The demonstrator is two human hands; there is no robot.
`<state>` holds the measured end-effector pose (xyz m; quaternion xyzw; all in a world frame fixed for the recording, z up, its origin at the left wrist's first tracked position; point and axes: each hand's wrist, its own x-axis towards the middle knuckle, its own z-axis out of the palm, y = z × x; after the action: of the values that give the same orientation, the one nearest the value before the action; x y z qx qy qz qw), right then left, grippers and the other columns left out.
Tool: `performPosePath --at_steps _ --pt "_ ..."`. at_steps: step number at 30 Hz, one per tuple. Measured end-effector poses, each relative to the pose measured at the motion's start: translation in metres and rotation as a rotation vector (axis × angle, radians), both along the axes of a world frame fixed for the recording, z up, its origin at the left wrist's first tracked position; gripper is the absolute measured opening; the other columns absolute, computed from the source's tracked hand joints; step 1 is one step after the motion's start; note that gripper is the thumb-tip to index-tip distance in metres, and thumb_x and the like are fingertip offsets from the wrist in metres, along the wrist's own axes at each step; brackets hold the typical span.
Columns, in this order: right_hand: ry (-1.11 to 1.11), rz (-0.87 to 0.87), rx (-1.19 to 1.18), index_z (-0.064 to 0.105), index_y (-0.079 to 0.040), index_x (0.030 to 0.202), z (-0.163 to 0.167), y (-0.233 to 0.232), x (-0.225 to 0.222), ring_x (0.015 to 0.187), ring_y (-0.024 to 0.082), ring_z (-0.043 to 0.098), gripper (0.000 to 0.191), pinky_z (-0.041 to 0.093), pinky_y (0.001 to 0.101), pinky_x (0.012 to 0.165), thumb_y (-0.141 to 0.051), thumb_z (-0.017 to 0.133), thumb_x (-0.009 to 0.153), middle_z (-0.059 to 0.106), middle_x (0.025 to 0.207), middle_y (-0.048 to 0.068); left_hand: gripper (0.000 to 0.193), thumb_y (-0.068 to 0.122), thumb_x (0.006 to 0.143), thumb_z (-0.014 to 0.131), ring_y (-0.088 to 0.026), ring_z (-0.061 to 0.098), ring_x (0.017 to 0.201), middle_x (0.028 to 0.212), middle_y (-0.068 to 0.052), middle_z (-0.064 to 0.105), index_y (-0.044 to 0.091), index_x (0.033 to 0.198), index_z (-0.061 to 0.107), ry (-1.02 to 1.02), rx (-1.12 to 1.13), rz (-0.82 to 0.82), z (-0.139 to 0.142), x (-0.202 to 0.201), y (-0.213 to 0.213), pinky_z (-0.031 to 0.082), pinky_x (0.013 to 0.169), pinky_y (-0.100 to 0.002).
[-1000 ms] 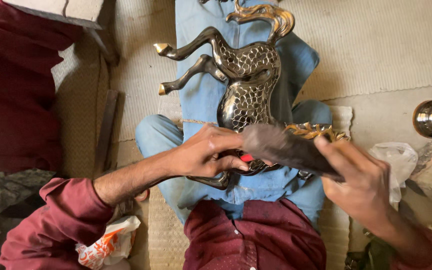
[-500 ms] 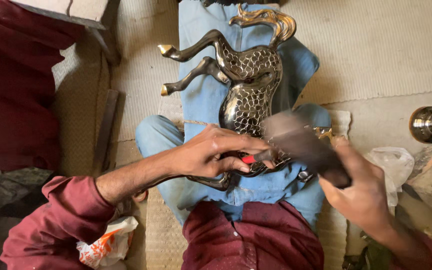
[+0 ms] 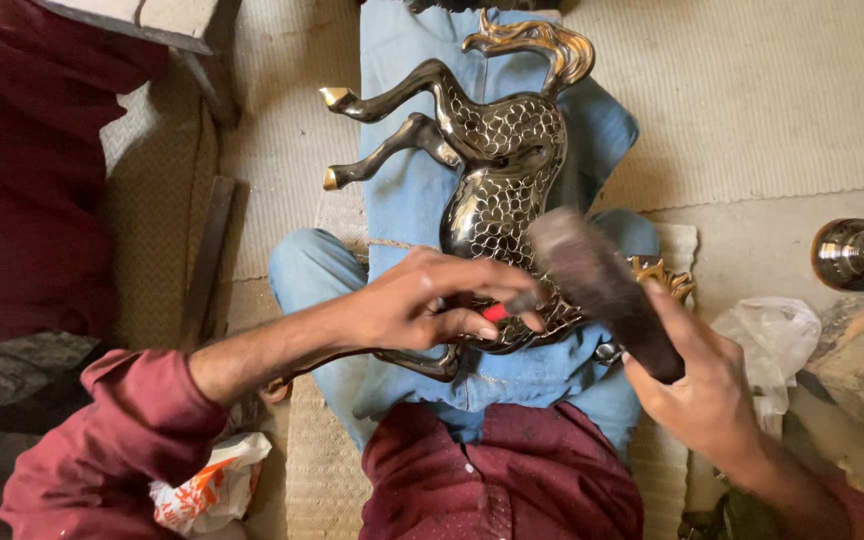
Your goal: The person sits on the floor with a brass horse figurine on their lap and hammers a chisel against the figurine's body to shape its textured surface, repositioning the chisel on different spots while striking repeatedly with a wooden mallet held in the other hand.
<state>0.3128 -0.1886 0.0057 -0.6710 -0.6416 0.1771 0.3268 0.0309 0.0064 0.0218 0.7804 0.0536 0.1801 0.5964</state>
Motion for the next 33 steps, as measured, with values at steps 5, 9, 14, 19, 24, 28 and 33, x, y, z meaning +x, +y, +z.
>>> performPosePath --at_steps 5,9,14,19,24,28,33 --pt "-0.200 0.025 0.233 0.037 -0.013 0.156 -0.010 -0.005 0.010 0.083 0.038 0.069 0.084 0.056 0.0468 0.072 0.003 0.076 0.083 0.067 0.104 0.025 0.052 0.010 0.091 0.078 -0.022 0.078 0.107 0.119 -0.005 0.077 0.006 0.138 0.056 0.040 -0.080 0.056 0.007 -0.005 -0.002 0.063 0.088 -0.032" --pt "-0.264 0.071 0.272 0.029 -0.019 0.163 -0.007 -0.009 0.019 0.087 0.032 0.072 0.089 0.057 0.0389 0.072 0.004 0.076 0.091 0.068 0.107 0.022 0.047 0.009 0.095 0.078 -0.022 0.077 0.115 0.125 -0.005 0.076 0.008 0.138 0.059 -0.098 0.105 0.008 0.008 -0.004 -0.002 0.064 0.093 -0.032" --pt "-0.336 0.050 0.333 0.032 -0.017 0.161 0.006 -0.010 0.025 0.079 0.030 0.065 0.086 0.052 0.0401 0.068 0.006 0.078 0.092 0.063 0.098 0.018 0.047 0.009 0.094 0.076 -0.022 0.078 0.110 0.126 -0.004 0.075 0.007 0.136 0.056 -0.039 0.004 0.021 0.007 -0.003 -0.001 0.064 0.086 -0.031" --pt "-0.090 -0.206 0.202 0.055 -0.002 0.113 0.019 -0.014 0.012 0.074 0.025 0.062 0.038 0.052 0.0387 0.068 0.006 0.080 0.085 0.061 0.086 0.015 0.046 0.005 0.095 0.076 -0.025 0.076 0.115 0.127 -0.007 0.074 0.006 0.137 0.058 -0.151 0.069 -0.024 0.002 -0.002 -0.001 0.064 0.092 -0.034" --pt "0.146 -0.157 0.102 0.061 -0.005 0.101 0.038 -0.008 -0.003 0.073 0.015 0.062 0.024 0.051 0.0315 0.070 0.005 0.077 0.085 0.065 0.086 0.010 0.049 0.006 0.097 0.076 -0.025 0.075 0.117 0.129 -0.008 0.073 0.007 0.141 0.057 -0.182 0.067 -0.016 -0.003 -0.001 -0.002 0.065 0.096 -0.034" --pt "-0.296 0.003 0.071 0.065 0.000 0.120 0.047 0.007 -0.008 0.076 0.021 0.066 0.047 0.054 0.0366 0.070 0.002 0.074 0.075 0.068 0.086 0.012 0.049 0.008 0.095 0.076 -0.020 0.081 0.101 0.124 -0.007 0.077 0.008 0.141 0.059 -0.044 0.008 -0.018 -0.005 0.000 -0.001 0.066 0.080 -0.030" --pt "-0.496 0.119 0.033 0.059 -0.004 0.136 0.045 0.009 -0.005 0.077 0.025 0.069 0.071 0.057 0.0395 0.070 0.002 0.074 0.066 0.072 0.093 0.015 0.049 0.011 0.095 0.078 -0.023 0.080 0.096 0.117 -0.008 0.077 0.010 0.140 0.060 -0.077 0.105 -0.004 -0.008 0.000 -0.002 0.063 0.077 -0.034"
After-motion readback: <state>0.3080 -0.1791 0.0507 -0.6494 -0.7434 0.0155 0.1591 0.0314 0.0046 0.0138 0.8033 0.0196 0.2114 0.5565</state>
